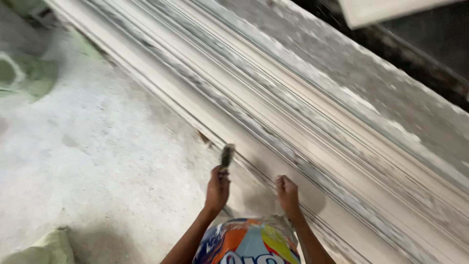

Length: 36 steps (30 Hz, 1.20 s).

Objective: The person scrapes excess dried plaster residue out of the grooves of long decorative cornice molds using a small handheld scraper, working along each mold cavity section by section and brushing loose debris aside by hand.

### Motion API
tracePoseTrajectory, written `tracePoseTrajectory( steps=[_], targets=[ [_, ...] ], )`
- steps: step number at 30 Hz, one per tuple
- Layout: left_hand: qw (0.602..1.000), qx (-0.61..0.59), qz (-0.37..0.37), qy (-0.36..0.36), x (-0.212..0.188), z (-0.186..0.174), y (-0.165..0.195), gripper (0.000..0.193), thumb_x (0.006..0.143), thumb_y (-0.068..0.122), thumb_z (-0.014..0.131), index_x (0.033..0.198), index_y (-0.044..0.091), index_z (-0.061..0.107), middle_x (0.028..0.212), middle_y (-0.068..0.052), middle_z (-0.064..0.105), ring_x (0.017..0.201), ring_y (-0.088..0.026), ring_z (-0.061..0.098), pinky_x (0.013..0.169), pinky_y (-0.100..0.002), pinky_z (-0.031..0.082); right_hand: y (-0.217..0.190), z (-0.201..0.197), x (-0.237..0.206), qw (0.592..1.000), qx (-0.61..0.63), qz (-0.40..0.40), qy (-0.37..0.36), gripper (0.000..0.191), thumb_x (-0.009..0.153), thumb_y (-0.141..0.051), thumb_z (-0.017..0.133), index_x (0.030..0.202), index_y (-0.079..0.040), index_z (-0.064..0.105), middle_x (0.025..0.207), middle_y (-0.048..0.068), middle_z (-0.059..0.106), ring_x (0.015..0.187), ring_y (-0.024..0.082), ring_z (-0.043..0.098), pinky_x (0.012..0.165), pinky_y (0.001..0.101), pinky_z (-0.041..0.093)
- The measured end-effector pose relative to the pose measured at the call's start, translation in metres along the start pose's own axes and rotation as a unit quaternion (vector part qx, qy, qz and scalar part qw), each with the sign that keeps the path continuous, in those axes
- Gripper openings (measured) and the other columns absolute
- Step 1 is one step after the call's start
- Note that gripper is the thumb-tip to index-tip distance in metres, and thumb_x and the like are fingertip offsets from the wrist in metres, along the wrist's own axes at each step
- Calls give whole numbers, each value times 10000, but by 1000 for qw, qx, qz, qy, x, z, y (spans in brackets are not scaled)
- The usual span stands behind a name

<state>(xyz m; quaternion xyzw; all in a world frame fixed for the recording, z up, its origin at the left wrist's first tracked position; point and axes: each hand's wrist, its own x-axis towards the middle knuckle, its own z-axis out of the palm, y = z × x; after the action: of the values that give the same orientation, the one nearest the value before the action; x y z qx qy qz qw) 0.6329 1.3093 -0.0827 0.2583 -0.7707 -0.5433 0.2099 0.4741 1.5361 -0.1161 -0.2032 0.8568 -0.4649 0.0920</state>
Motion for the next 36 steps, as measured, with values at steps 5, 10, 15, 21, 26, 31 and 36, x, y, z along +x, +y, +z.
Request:
tracePoseTrajectory(
  steps=[5, 10, 15, 21, 26, 31, 36],
  targets=[
    [976, -10, -101, 190, 16, -152, -41, 284, 1021, 133, 514, 1251, -16, 439, 885, -147, 677, 661, -215, 664, 575, -353, 531, -100, 104, 34, 975, 86, -88, -187, 218, 994, -180, 625, 1133, -15, 653, 853, 73, 749, 749, 137, 708, 667, 284, 564],
    [937, -71, -244, 240, 10, -213, -77, 444, 1108, 338, 428, 977, -37, 625, 722, -147, 640, 606, -192, 586, 554, -332, 476, -153, 175, 60, 948, 27, -97, -301, 237, 987, -263, 679, 1020, -28, 676, 854, 78, 779, 780, 143, 759, 688, 294, 595],
    [930, -118, -290, 195, 45, -227, -103, 513, 1056, 379, 454, 920, 4, 778, 688, -88, 656, 613, -129, 569, 596, -324, 500, -189, 255, 103, 911, -24, -83, -404, 294, 1010, -338, 606, 1078, -65, 689, 958, 93, 811, 851, 172, 787, 746, 329, 614],
    [969, -3, -213, 125, 184, -300, -115, 432, 1025, 337, 536, 942, -31, 747, 646, -114, 668, 595, -127, 596, 567, -331, 510, -269, 376, 190, 849, 65, -136, -506, 750, 958, -340, 653, 1552, -80, 275, 1361, 203, 617, 1083, 307, 705, 865, 385, 591],
    [975, -22, -165, 150, 337, -368, -110, 346, 997, 284, 618, 941, -39, 728, 706, -160, 733, 588, -125, 675, 534, -321, 548, -354, 453, 282, 828, 51, -164, -534, 969, 967, -274, 704, 1603, -61, 5, 1386, 248, 550, 1191, 318, 656, 968, 395, 543],
    [978, -51, -161, 119, 445, -399, -111, 381, 1009, 328, 593, 921, -23, 712, 735, -148, 738, 652, -167, 718, 611, -342, 575, -403, 483, 363, 894, -27, -171, -413, 792, 949, -150, 622, 1624, -80, 213, 1346, 254, 609, 1126, 368, 682, 927, 404, 558],
    [995, 6, -93, 43, 551, -415, -141, 424, 1046, 361, 584, 920, -28, 695, 751, -197, 676, 642, -305, 656, 621, -416, 510, -418, 519, 440, 953, -115, -75, -270, 537, 942, -247, 676, 1443, -109, 543, 1328, 192, 673, 1175, 348, 671, 957, 412, 558]
  ],
)
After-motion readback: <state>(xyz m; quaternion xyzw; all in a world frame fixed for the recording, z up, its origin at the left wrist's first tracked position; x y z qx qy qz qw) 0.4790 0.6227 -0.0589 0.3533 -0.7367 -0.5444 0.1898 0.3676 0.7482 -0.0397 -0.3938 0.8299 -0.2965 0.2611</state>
